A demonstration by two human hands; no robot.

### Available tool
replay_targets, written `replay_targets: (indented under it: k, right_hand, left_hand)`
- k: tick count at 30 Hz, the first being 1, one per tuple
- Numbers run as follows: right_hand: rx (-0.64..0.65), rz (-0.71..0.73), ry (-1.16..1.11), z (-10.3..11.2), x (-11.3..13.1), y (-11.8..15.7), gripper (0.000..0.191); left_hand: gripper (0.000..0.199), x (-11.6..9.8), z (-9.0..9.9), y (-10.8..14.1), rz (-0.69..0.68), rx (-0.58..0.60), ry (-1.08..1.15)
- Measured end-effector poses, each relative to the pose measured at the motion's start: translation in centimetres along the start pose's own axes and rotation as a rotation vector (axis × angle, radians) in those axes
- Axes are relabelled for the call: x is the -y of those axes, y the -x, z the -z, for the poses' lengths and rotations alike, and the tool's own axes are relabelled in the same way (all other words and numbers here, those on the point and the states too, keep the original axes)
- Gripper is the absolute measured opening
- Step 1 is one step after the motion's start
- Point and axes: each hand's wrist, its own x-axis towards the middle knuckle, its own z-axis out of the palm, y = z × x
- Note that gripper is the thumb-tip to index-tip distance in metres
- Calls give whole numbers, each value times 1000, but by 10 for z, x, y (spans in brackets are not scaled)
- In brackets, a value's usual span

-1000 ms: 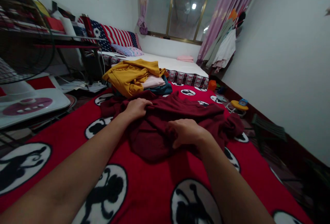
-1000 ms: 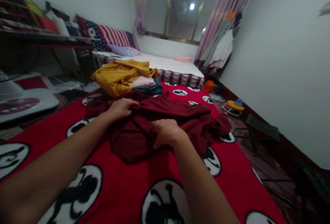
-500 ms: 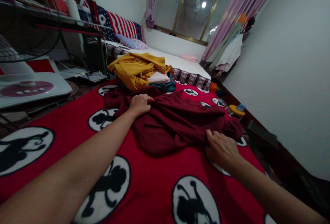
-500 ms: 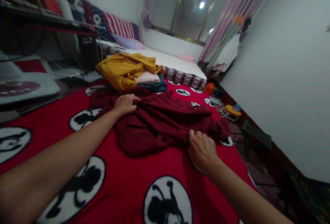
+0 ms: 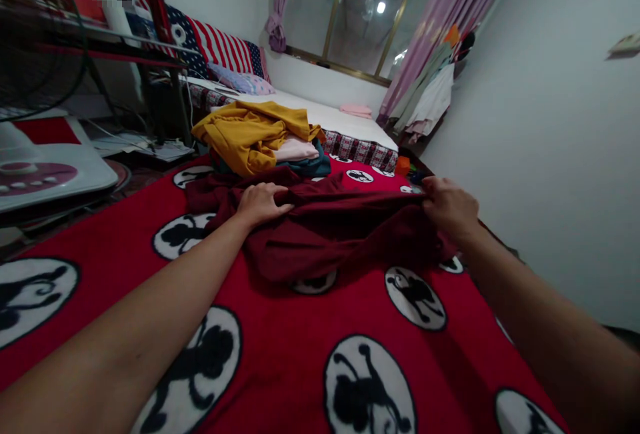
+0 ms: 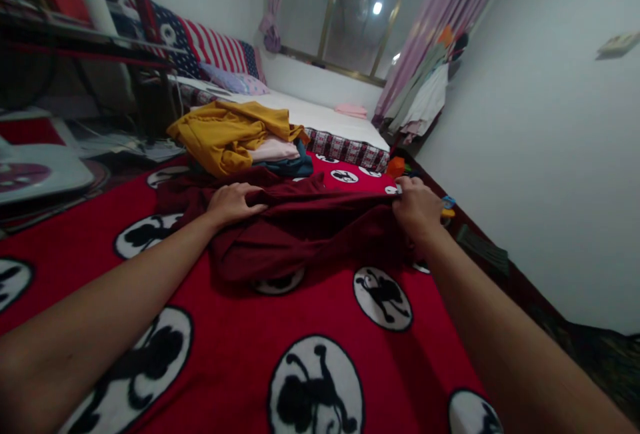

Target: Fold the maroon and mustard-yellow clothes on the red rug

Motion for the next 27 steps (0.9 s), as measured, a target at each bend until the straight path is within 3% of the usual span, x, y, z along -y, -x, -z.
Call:
replay_targets:
  k: [2, 4, 6, 9, 14, 19, 24, 27]
  right_hand:
    - [-128, 79, -53, -18, 8, 17, 52]
    - [-182, 240, -137, -31, 21, 39, 46]
    - [-113, 452, -220, -37, 35, 62, 39]
    - [106, 690, -285, -41, 48, 88, 43]
    - [184, 602, -213, -58, 40, 99, 65]
    - [214, 515, -91, -64, 16, 97, 62]
    - [272, 612, -64, -52, -2, 103, 55]
    - [260, 654, -106, -48, -14, 108, 52]
  left_hand:
    - [55, 1, 0, 0, -11, 2, 2]
    - [56, 1, 0, 0, -28, -1, 17]
    - [55, 2, 0, 1, -39, -23, 43]
    - [54, 0, 1, 3, -60, -92, 61]
    - [48, -9, 4, 10, -180, -165, 10]
    - [62, -6, 12, 11, -284, -52, -64]
    - [76, 13, 44, 7, -480, 168, -48]
    - [73, 26, 70, 8, -482, 218, -37]
